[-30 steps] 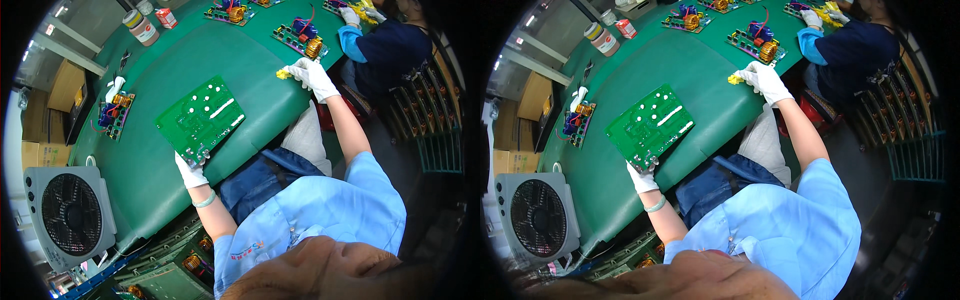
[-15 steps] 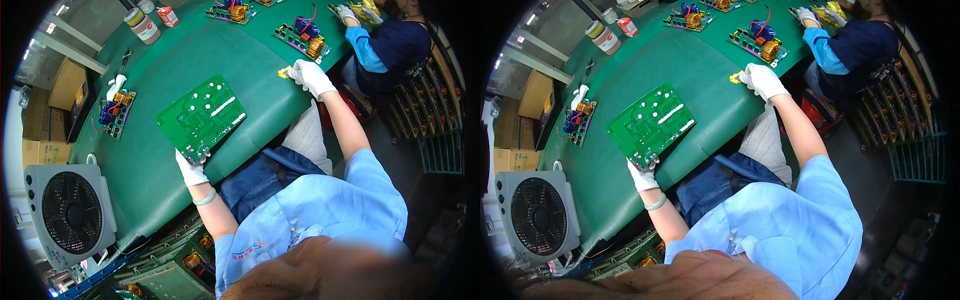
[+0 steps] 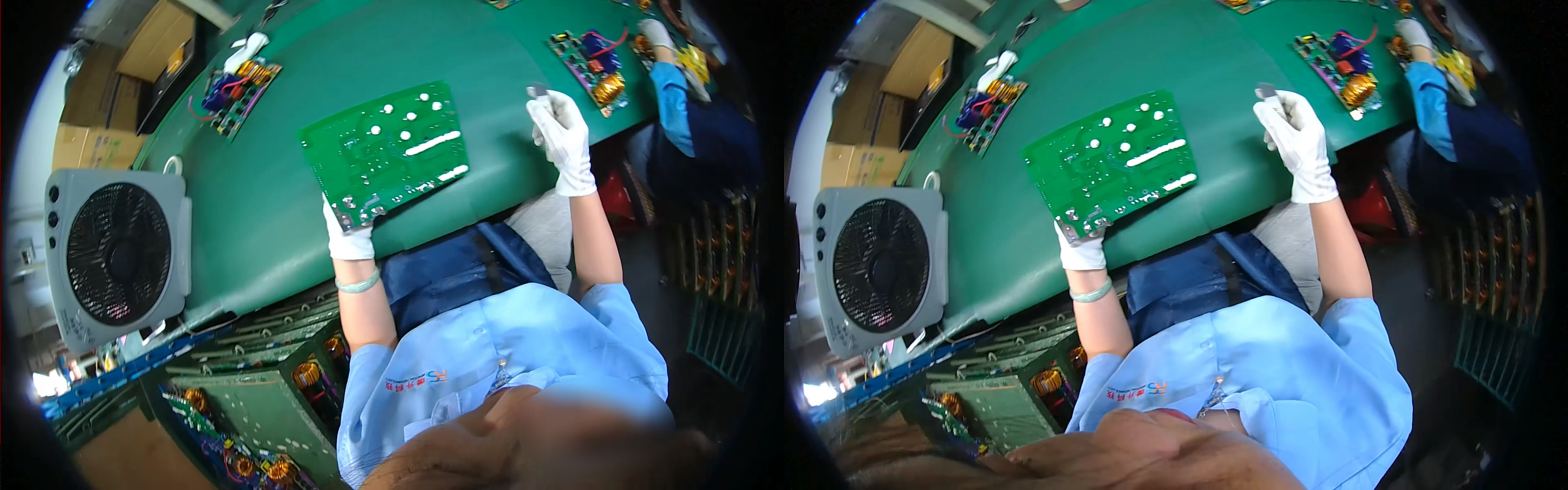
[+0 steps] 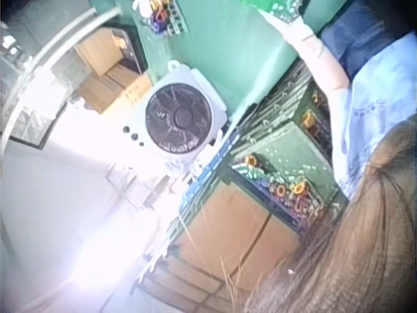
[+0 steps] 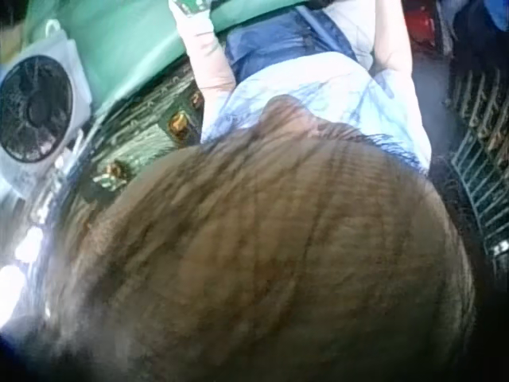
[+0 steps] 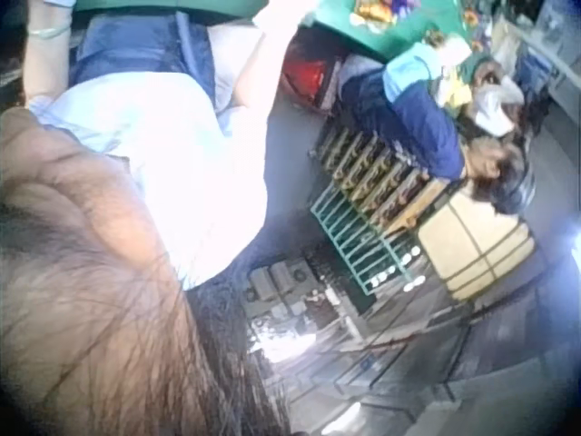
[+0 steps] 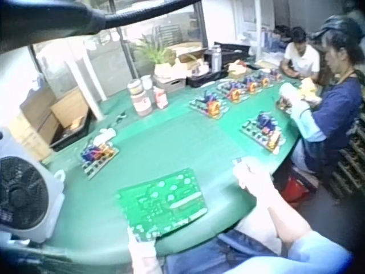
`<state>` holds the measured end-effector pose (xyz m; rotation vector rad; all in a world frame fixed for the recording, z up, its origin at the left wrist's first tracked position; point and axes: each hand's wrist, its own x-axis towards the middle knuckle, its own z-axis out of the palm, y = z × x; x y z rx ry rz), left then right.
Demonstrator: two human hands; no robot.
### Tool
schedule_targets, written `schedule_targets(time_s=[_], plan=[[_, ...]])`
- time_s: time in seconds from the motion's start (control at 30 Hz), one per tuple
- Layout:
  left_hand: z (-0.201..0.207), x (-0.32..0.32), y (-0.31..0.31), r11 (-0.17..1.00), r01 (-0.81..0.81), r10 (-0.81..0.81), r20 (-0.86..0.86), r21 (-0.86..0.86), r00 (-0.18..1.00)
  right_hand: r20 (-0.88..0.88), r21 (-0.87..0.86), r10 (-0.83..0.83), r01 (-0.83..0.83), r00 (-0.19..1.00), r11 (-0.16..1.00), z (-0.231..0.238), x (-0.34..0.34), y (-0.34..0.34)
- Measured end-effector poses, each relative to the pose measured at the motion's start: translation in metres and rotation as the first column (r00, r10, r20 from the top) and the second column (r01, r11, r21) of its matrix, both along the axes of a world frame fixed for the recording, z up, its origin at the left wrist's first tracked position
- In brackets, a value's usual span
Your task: The person cleans the surface of green circuit boards using a small metal scraper and a yellow cloth. They repeatedly scrape the board to remove residue and then wipe the surface clean. The person handles multiple boards, flipping them over to clean different sides and placing them into a green storage bin.
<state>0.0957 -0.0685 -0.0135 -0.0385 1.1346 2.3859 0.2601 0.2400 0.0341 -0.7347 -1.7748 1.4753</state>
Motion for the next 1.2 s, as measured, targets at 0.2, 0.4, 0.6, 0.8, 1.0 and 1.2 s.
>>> schedule_targets(time_s=[0.2, 0.4, 0.6, 0.8, 1.0, 1.2], plan=[[-0.003, 0.010, -0.025, 0.995, -0.029, 0.022, 0.074, 0.100, 0.997, -0.101, 0.066, -0.049, 0.056, 0.994, 0.996, -0.023, -0.034, -0.052], [-0.004, 0.012, -0.032, 0.988, -0.069, 0.054, 0.109, 0.135, 0.993, 0.178, -0.067, 0.046, -0.035, 0.983, 0.997, -0.016, -0.041, -0.054], [-0.006, 0.011, -0.025, 0.988, -0.055, 0.035, 0.132, 0.147, 0.991, 0.020, -0.040, 0.044, -0.043, 0.999, 0.998, -0.020, -0.033, -0.055], [-0.015, 0.006, -0.028, 0.981, 0.068, -0.091, 0.120, 0.179, 0.989, 0.138, 0.463, 0.266, -0.299, 0.954, 0.834, 0.015, -0.018, -0.081], [-0.014, 0.003, -0.021, 0.989, 0.069, -0.086, 0.127, 0.132, 0.988, 0.074, 0.577, 0.239, -0.237, 0.968, 0.781, 0.012, -0.017, -0.104], [-0.013, 0.001, -0.018, 0.991, 0.071, -0.085, 0.121, 0.113, 0.989, 0.084, 0.587, 0.251, -0.251, 0.964, 0.770, 0.011, -0.018, -0.103]])
